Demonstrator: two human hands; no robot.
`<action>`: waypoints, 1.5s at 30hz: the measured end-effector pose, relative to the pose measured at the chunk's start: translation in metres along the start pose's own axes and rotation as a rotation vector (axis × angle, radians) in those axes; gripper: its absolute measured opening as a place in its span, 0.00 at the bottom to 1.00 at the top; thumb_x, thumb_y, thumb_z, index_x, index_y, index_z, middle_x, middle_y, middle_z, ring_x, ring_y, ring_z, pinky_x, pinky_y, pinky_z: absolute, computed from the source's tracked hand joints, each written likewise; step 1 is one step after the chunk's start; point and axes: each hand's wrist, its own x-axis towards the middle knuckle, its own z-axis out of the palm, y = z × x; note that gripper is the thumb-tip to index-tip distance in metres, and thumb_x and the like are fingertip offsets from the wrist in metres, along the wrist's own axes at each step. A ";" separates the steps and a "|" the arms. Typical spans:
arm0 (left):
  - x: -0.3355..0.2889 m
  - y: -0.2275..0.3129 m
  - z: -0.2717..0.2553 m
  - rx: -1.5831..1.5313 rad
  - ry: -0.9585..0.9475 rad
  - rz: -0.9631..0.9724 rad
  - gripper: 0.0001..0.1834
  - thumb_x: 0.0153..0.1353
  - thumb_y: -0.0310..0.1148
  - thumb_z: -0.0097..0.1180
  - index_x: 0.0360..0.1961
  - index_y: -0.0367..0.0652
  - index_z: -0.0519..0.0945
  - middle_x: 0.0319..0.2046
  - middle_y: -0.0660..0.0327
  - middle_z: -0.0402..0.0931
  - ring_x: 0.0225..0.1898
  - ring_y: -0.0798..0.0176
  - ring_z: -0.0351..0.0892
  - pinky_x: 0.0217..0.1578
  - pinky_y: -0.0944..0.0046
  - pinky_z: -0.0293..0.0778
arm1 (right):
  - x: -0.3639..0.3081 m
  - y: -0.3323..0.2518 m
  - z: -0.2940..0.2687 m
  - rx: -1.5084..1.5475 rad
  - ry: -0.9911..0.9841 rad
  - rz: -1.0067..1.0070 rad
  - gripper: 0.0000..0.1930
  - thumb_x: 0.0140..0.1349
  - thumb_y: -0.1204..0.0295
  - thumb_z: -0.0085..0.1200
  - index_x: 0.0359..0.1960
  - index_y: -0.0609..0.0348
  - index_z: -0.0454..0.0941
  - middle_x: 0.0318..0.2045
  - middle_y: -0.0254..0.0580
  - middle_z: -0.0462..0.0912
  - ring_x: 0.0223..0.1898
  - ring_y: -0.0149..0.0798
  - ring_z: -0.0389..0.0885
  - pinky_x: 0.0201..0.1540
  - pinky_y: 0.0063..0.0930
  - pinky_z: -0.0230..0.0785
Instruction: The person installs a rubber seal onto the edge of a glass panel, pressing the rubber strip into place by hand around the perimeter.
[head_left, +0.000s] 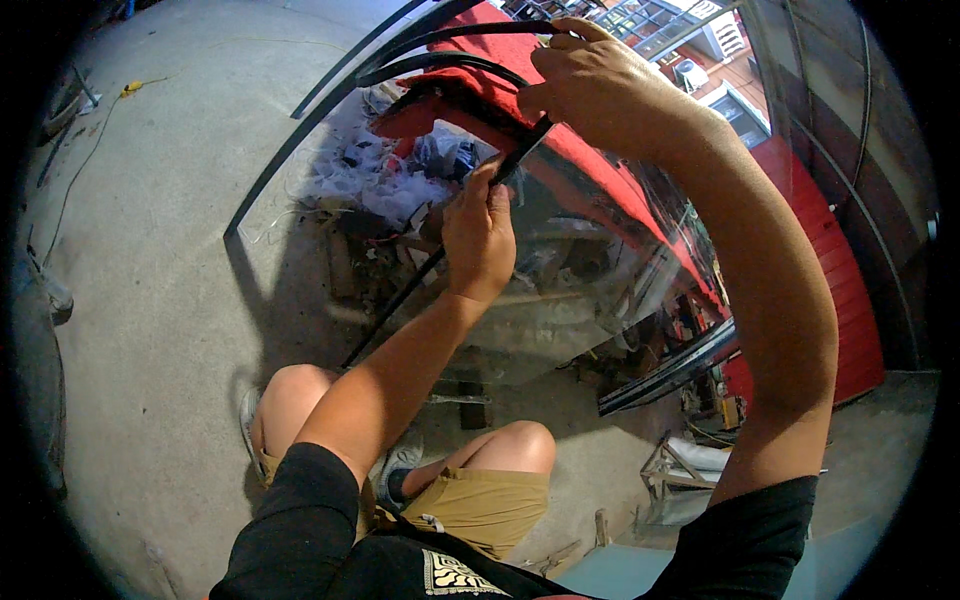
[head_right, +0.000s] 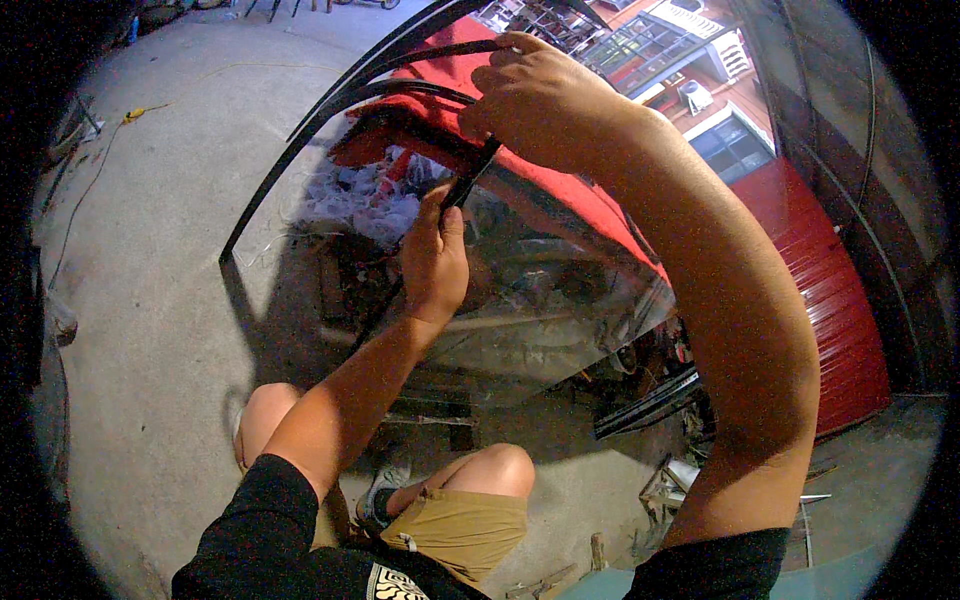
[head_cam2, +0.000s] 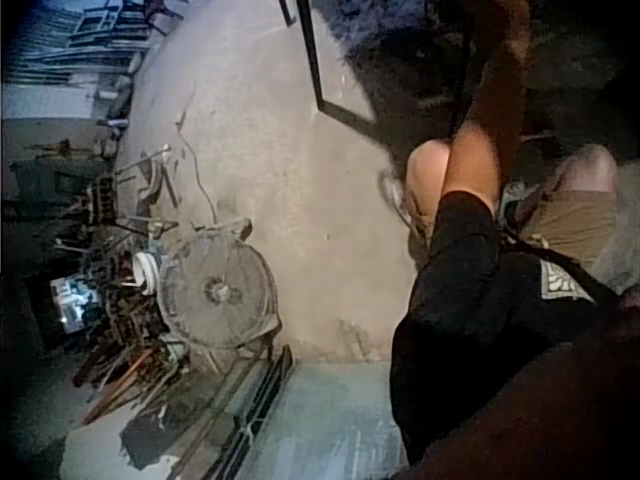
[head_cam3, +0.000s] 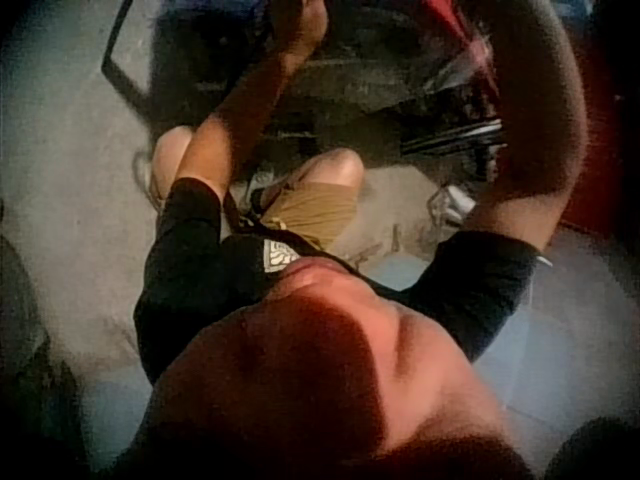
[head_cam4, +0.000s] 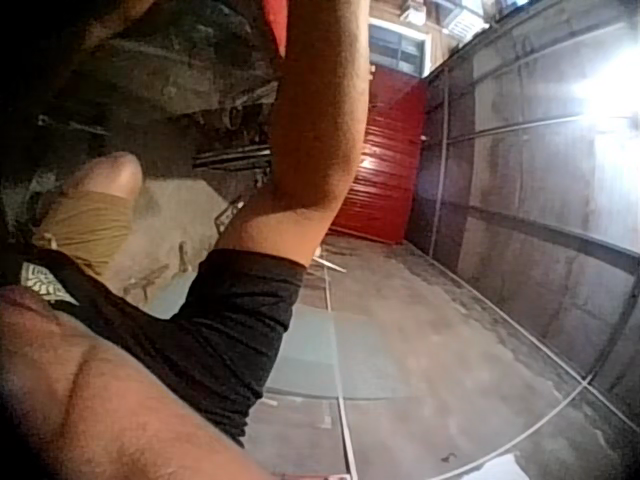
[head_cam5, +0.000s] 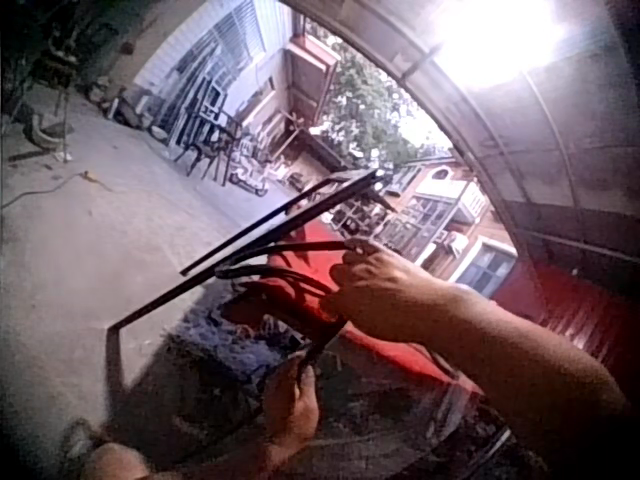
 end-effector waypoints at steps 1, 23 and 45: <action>0.001 0.000 0.000 -0.010 0.021 0.055 0.15 0.82 0.32 0.55 0.64 0.40 0.80 0.50 0.44 0.88 0.50 0.34 0.88 0.51 0.45 0.82 | -0.002 0.000 0.003 0.038 0.024 -0.003 0.03 0.64 0.64 0.63 0.36 0.41 0.89 0.36 0.34 0.87 0.52 0.43 0.87 0.68 0.42 0.72; -0.002 0.018 -0.006 -0.113 -0.022 0.050 0.15 0.76 0.25 0.61 0.62 0.42 0.82 0.56 0.46 0.89 0.57 0.40 0.90 0.59 0.48 0.82 | 0.013 -0.004 -0.013 0.068 -0.140 -0.091 0.06 0.59 0.68 0.62 0.32 0.48 0.92 0.37 0.39 0.93 0.50 0.46 0.91 0.65 0.45 0.75; -0.005 0.018 -0.007 -0.105 -0.030 0.032 0.20 0.72 0.24 0.63 0.63 0.48 0.82 0.47 0.48 0.88 0.49 0.39 0.88 0.51 0.43 0.79 | 0.011 -0.008 -0.011 0.006 -0.165 -0.003 0.05 0.54 0.68 0.65 0.29 0.46 0.93 0.34 0.37 0.94 0.46 0.44 0.93 0.72 0.44 0.71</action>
